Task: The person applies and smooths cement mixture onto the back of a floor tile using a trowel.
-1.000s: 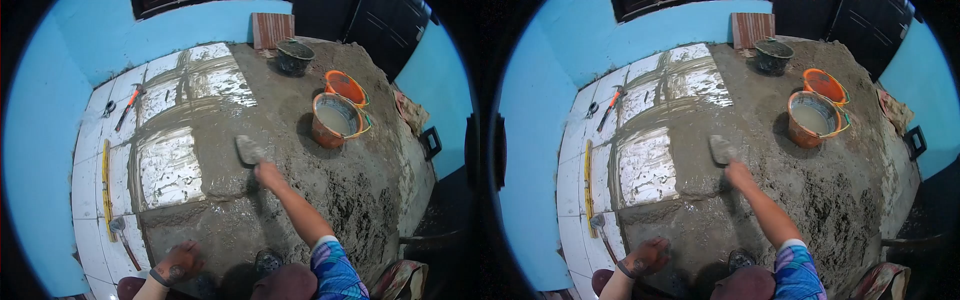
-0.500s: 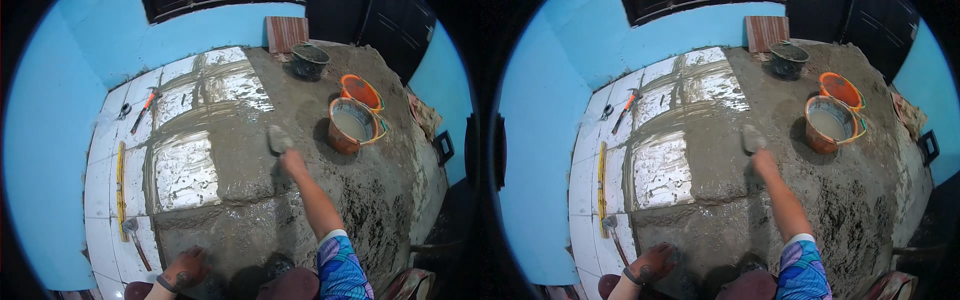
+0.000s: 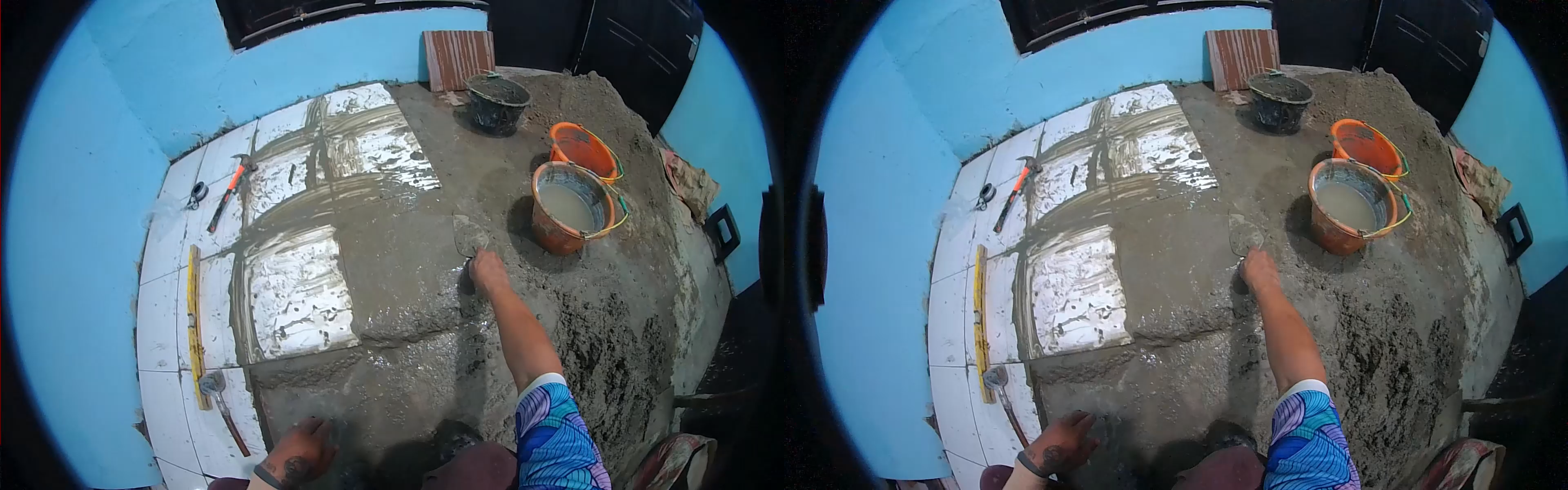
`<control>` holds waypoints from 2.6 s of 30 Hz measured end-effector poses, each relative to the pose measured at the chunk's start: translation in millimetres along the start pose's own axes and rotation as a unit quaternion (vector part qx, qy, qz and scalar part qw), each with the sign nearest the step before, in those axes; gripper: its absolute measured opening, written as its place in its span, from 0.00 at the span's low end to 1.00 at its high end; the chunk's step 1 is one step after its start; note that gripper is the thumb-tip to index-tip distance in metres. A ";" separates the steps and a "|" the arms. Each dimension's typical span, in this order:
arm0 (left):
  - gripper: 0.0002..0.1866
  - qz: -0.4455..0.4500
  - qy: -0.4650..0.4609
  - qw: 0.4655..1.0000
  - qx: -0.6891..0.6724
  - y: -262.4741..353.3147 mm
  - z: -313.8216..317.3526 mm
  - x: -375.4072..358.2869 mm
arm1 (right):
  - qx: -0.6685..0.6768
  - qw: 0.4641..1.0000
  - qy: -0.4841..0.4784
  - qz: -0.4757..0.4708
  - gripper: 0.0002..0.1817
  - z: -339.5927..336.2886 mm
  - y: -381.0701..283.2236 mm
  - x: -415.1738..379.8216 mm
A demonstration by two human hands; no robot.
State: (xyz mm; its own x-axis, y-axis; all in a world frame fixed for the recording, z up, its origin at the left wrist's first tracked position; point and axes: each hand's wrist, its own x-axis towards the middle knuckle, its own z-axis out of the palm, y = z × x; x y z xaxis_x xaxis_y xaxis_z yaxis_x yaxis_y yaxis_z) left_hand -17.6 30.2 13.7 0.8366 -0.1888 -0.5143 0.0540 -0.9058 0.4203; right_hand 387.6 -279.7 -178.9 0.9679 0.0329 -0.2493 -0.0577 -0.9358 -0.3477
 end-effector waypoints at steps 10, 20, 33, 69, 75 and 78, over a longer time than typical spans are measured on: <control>0.28 0.023 -0.011 1.000 -0.005 16.3 -4.0 16.8 | 0.037 0.999 -0.006 0.001 0.20 24.1 24.4 -25.7; 0.27 0.040 0.009 0.999 -0.027 15.2 3.6 13.3 | 0.045 0.998 -0.050 0.004 0.23 48.9 4.7 -36.7; 0.28 0.015 -0.013 0.999 -0.036 15.1 3.9 20.2 | 0.125 0.992 0.002 0.025 0.23 13.6 8.3 -12.7; 0.28 0.041 -0.040 0.998 -0.003 23.0 7.5 61.1 | 0.134 0.987 -0.047 -0.069 0.21 60.6 -132.2 56.3; 0.27 0.057 -0.051 0.997 -0.003 17.5 13.8 64.1 | 0.133 0.983 -0.095 -0.080 0.23 87.3 -176.0 22.4; 0.27 0.057 -0.043 0.997 -0.007 13.6 17.6 60.2 | 0.122 0.985 -0.077 -0.095 0.22 72.2 -191.5 0.1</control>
State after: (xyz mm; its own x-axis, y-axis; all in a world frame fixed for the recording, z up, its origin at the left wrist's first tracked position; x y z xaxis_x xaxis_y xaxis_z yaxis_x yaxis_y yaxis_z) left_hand 24.0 -0.1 -24.7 0.7877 -0.3222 -0.5250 -0.0299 -0.8713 0.4899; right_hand 381.0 -75.2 -177.6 0.9191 0.2696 -0.2874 0.0448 -0.7962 -0.6033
